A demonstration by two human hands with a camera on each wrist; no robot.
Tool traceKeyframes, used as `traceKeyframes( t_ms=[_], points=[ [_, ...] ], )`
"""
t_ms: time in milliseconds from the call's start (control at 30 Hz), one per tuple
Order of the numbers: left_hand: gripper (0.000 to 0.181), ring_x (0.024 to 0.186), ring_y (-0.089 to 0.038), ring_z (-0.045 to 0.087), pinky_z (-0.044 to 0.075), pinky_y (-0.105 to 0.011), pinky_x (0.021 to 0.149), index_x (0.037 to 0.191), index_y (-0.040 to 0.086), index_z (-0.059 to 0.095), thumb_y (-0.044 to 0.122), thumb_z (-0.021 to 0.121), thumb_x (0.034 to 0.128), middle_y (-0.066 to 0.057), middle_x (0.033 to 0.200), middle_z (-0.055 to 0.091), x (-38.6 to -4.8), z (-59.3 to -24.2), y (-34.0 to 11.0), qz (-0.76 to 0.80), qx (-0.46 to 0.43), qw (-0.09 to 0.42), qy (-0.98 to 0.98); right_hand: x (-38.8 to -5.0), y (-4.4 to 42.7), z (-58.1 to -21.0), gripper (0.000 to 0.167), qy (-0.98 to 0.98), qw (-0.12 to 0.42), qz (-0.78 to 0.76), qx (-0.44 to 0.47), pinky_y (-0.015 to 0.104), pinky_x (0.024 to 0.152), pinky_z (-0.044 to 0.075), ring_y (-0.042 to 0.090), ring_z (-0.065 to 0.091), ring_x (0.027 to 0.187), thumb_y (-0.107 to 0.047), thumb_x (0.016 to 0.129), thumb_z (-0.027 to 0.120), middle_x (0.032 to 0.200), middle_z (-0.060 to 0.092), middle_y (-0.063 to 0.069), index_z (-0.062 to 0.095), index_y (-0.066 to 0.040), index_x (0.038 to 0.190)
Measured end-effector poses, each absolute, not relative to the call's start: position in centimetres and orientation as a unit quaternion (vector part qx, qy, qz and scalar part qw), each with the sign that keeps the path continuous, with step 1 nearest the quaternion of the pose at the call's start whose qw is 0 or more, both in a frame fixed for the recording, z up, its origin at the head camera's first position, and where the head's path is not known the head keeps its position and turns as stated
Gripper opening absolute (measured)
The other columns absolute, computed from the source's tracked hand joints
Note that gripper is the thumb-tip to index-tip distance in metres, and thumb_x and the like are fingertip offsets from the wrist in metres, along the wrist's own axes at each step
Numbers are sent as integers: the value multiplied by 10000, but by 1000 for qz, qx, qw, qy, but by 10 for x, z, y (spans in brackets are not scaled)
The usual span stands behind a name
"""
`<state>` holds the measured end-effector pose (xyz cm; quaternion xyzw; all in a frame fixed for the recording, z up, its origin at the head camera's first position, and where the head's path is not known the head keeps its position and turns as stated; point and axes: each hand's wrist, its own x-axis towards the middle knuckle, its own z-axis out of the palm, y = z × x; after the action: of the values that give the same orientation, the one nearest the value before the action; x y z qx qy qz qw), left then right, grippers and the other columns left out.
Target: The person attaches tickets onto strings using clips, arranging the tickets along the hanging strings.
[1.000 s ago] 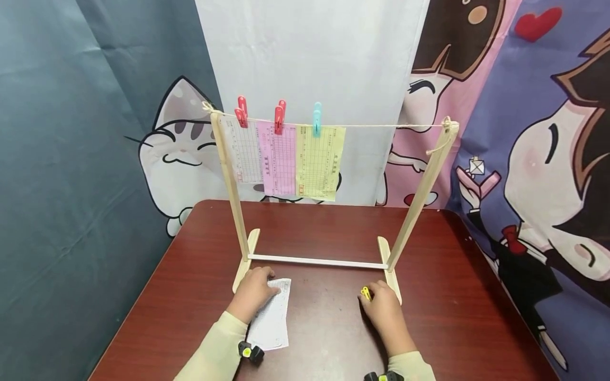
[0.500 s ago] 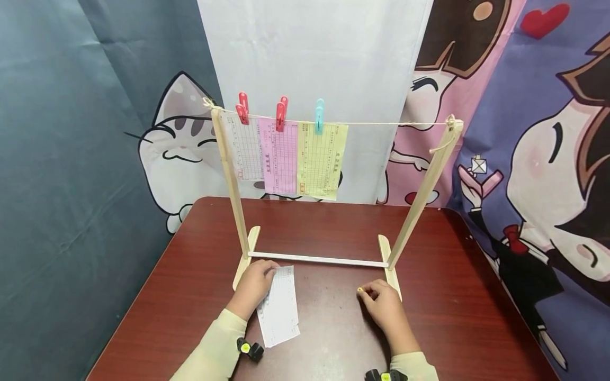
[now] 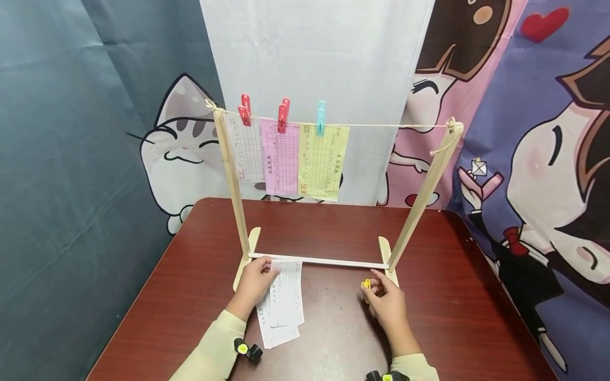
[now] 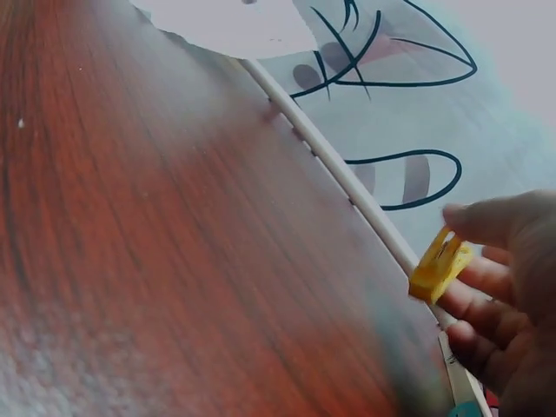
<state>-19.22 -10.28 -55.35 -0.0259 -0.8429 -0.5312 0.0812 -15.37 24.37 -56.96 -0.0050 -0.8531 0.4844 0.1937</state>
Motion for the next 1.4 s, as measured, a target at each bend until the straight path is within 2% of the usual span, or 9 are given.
traceKeyframes(
  t_ms=[133, 300, 400, 533, 700, 1000, 1200, 1300, 1400],
  points=[
    [50, 702, -110, 639, 545, -259, 637, 966, 67, 771, 107, 758, 938, -26, 832, 733, -190, -552, -101, -556, -20, 86, -826, -153, 244, -567, 432, -830, 214, 515, -24, 119, 579, 491, -18, 625, 669, 80, 770, 860, 848, 743, 169, 731, 66, 1182],
    [111, 745, -122, 658, 556, -253, 658, 1054, 84, 790, 104, 720, 969, -33, 912, 756, -189, -548, -97, -582, -23, 82, -809, -151, 244, -562, 362, -807, 178, 561, -49, 145, 589, 519, -19, 663, 694, 62, 799, 850, 860, 764, 182, 750, 52, 1147],
    [156, 768, -117, 672, 557, -248, 672, 1121, 74, 767, 105, 715, 977, -23, 949, 774, -189, -543, -93, -590, -32, 79, -803, -151, 241, -556, 362, -777, 159, 608, -39, 164, 624, 535, 12, 678, 745, 89, 813, 827, 870, 763, 153, 718, 105, 1157],
    [140, 782, -84, 660, 530, -238, 698, 1099, 91, 730, 159, 733, 977, 26, 936, 784, -191, -528, -88, -583, -49, 94, -805, -152, 239, -535, 364, -748, 160, 644, -1, 162, 658, 535, 50, 664, 774, 132, 817, 801, 860, 742, 66, 672, 173, 1155],
    [59, 725, -97, 609, 499, -249, 652, 972, 140, 742, 199, 742, 977, 51, 875, 758, -197, -491, -76, -600, -70, 120, -788, -160, 244, -478, 355, -753, 184, 630, 50, 157, 639, 515, 55, 645, 758, 132, 829, 791, 853, 718, -15, 682, 146, 1167],
    [91, 765, -88, 663, 546, -258, 699, 987, 33, 776, 115, 759, 952, -60, 890, 779, -221, -397, -38, -653, -158, 184, -718, -172, 240, -353, 339, -766, 218, 579, 174, 180, 555, 467, 96, 598, 664, 155, 795, 806, 802, 706, 8, 734, 88, 1119],
    [132, 767, -76, 672, 579, -271, 705, 1023, -23, 764, 90, 750, 957, -117, 915, 779, -233, -341, -7, -688, -204, 185, -671, -182, 226, -273, 323, -666, 253, 641, 285, 181, 529, 444, 147, 575, 630, 280, 741, 744, 801, 727, 111, 687, 208, 1051],
    [149, 750, -85, 680, 597, -295, 686, 1045, -22, 765, 102, 741, 966, -108, 922, 781, -238, -316, 5, -706, -207, 181, -653, -191, 219, -236, 310, -627, 277, 657, 313, 173, 567, 499, 165, 627, 640, 328, 709, 727, 833, 751, 159, 661, 261, 1004],
    [159, 732, -101, 688, 604, -308, 667, 1055, -16, 767, 119, 735, 976, -95, 916, 781, -242, -295, 15, -712, -200, 185, -647, -201, 216, -206, 278, -610, 274, 675, 313, 197, 617, 559, 205, 688, 671, 324, 696, 745, 871, 761, 188, 653, 273, 954]
  ],
)
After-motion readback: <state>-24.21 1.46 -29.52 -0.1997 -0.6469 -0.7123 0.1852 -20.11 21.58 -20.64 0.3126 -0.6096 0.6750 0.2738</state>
